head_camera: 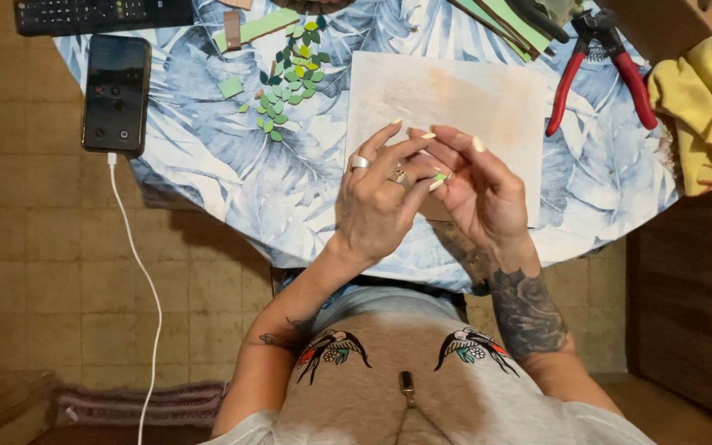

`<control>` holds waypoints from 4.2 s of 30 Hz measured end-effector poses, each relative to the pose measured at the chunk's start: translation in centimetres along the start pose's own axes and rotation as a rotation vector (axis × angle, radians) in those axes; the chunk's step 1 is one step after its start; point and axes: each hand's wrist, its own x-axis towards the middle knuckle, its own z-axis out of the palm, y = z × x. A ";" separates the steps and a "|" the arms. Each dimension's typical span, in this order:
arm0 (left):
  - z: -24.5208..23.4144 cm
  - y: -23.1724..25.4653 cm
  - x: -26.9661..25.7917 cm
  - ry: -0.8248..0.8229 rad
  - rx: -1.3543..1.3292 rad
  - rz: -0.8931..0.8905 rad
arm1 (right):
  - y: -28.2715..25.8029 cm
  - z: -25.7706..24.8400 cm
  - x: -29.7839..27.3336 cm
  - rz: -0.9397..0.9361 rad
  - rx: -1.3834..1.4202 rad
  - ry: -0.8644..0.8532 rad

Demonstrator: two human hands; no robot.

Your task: Sanding the edges of small green mosaic tiles by rubbing them against a sheet of sandpaper on a table.

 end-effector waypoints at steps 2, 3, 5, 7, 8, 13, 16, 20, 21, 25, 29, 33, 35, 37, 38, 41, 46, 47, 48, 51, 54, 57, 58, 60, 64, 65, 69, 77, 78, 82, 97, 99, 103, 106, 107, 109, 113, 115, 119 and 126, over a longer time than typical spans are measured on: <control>-0.8 -0.1 0.6 -0.036 -0.043 -0.005 | -0.1 0.0 -0.4 -0.010 -0.264 0.054; -1.2 -0.1 0.8 -0.073 -0.090 -0.011 | -0.1 -0.1 -0.7 -0.021 -0.530 0.110; -1.1 -1.0 0.8 -0.125 -0.126 0.010 | -1.8 3.9 -1.4 0.005 -0.712 0.055; -1.0 -1.8 0.7 -0.175 -0.162 0.034 | -2.5 5.0 -1.9 0.027 -0.894 -0.003; -1.0 -2.2 0.6 -0.217 -0.186 0.025 | -2.5 4.0 -2.0 0.093 -0.808 -0.005; -0.7 -2.3 0.7 -0.259 -0.244 0.024 | -1.7 4.3 -2.1 0.111 -0.568 0.088; -1.0 -1.6 0.7 -0.259 -0.323 -0.002 | -1.5 4.6 -2.1 0.101 -0.408 0.122; -1.2 -1.3 0.5 -0.294 -0.377 -0.018 | -0.6 2.7 -1.9 0.109 -0.428 0.097; -1.0 -1.5 0.3 -0.298 -0.362 -0.008 | -0.5 2.2 -1.9 0.107 -0.441 0.088; -1.1 -1.6 0.3 -0.285 -0.412 -0.022 | -0.8 4.2 -1.8 0.017 -0.428 0.056; -1.6 -1.5 0.7 -0.286 -0.435 -0.031 | -0.6 3.8 -1.8 -0.021 -0.491 0.044; -2.1 -1.1 1.0 -0.279 -0.430 -0.028 | -1.5 6.7 -1.8 -0.103 -0.603 0.037; -2.1 -1.1 1.1 -0.282 -0.454 -0.042 | -1.0 5.5 -1.9 -0.091 -0.556 0.067; -2.2 -1.1 1.2 -0.286 -0.481 -0.054 | -0.8 4.7 -1.9 -0.082 -0.508 0.100; -2.3 -1.0 1.2 -0.292 -0.487 -0.073 | -0.8 4.5 -1.9 -0.062 -0.524 0.089; -2.3 -1.0 1.2 -0.304 -0.501 -0.104 | -0.7 3.8 -1.9 -0.039 -0.549 0.080; -1.8 -1.5 0.6 -0.313 -0.515 -0.137 | -0.6 3.7 -1.7 -0.058 -0.593 0.059; -1.9 -1.4 0.7 -0.312 -0.520 -0.141 | -0.7 4.0 -1.7 -0.059 -0.614 0.059; -1.9 -1.4 0.7 -0.312 -0.526 -0.146 | -0.9 4.3 -1.7 -0.060 -0.635 0.059; -1.3 -1.7 0.1 -0.300 -0.495 -0.161 | -0.6 3.7 -1.8 -0.052 -0.612 0.066; -1.5 -1.7 0.1 -0.299 -0.483 -0.160 | -0.7 3.7 -1.6 -0.053 -0.616 0.057; -1.2 -1.8 -0.3 -0.282 -0.490 -0.171 | -0.5 3.1 -1.5 -0.040 -0.642 0.018; -1.5 -1.6 0.0 -0.282 -0.490 -0.170 | -0.5 2.3 -1.2 -0.041 -0.642 0.017; -2.1 -1.2 0.6 -0.280 -0.506 -0.171 | -0.5 0.7 -0.7 -0.081 -0.796 -0.104; -2.1 -1.0 0.6 -0.271 -0.513 -0.162 | -0.2 -0.3 -0.7 -0.123 -0.851 -0.122; -2.2 -0.9 0.5 -0.262 -0.496 -0.157 | 0.0 -0.5 -0.6 -0.132 -0.850 -0.121; -2.4 -0.6 0.5 -0.241 -0.469 -0.155 | 0.1 -0.3 -0.6 -0.151 -0.875 -0.131; -2.5 -0.3 -1.7 -0.218 -0.197 -0.025 | -1.3 -0.4 -0.2 -0.249 -1.272 -0.191; -2.3 -0.4 -2.5 -0.241 -0.059 0.051 | -1.7 -0.7 0.0 -0.311 -1.412 -0.201; -2.2 0.3 -4.9 -0.363 0.049 0.187 | -2.5 -1.8 -0.4 -0.356 -1.730 -0.293; -1.9 0.1 -6.3 -0.614 0.353 0.168 | 1.9 -1.5 8.1 -0.658 -2.351 -0.397; -2.3 0.4 -6.0 -0.647 0.547 0.217 | 2.3 0.0 10.9 -0.785 -2.299 -0.345; -2.1 0.4 -6.1 -0.648 0.595 0.207 | 1.3 -0.6 6.9 -0.529 -2.311 -0.447; -1.8 0.0 -6.5 -0.586 0.370 0.169 | 0.0 -3.0 1.8 -0.527 -2.350 -0.473; -1.9 0.0 -6.5 -0.588 0.369 0.176 | -0.6 -3.8 0.2 -0.541 -2.386 -0.453; -1.8 -0.2 -6.6 -0.587 0.370 0.182 | -1.5 -4.5 -1.8 -0.559 -2.422 -0.435; -1.7 -0.4 -6.7 -0.587 0.356 0.202 | -0.8 -4.1 -1.0 -0.574 -2.423 -0.399; -1.7 -0.5 -6.8 -0.591 0.356 0.211 | 0.5 -3.2 1.7 -0.574 -2.420 -0.388; -1.7 -0.4 -6.8 -0.607 0.361 0.202 | 2.7 -2.3 9.6 -0.750 -2.358 -0.367; -1.9 -0.4 -6.6 -0.637 0.368 0.205 | 1.7 -2.7 6.5 -0.813 -2.293 -0.518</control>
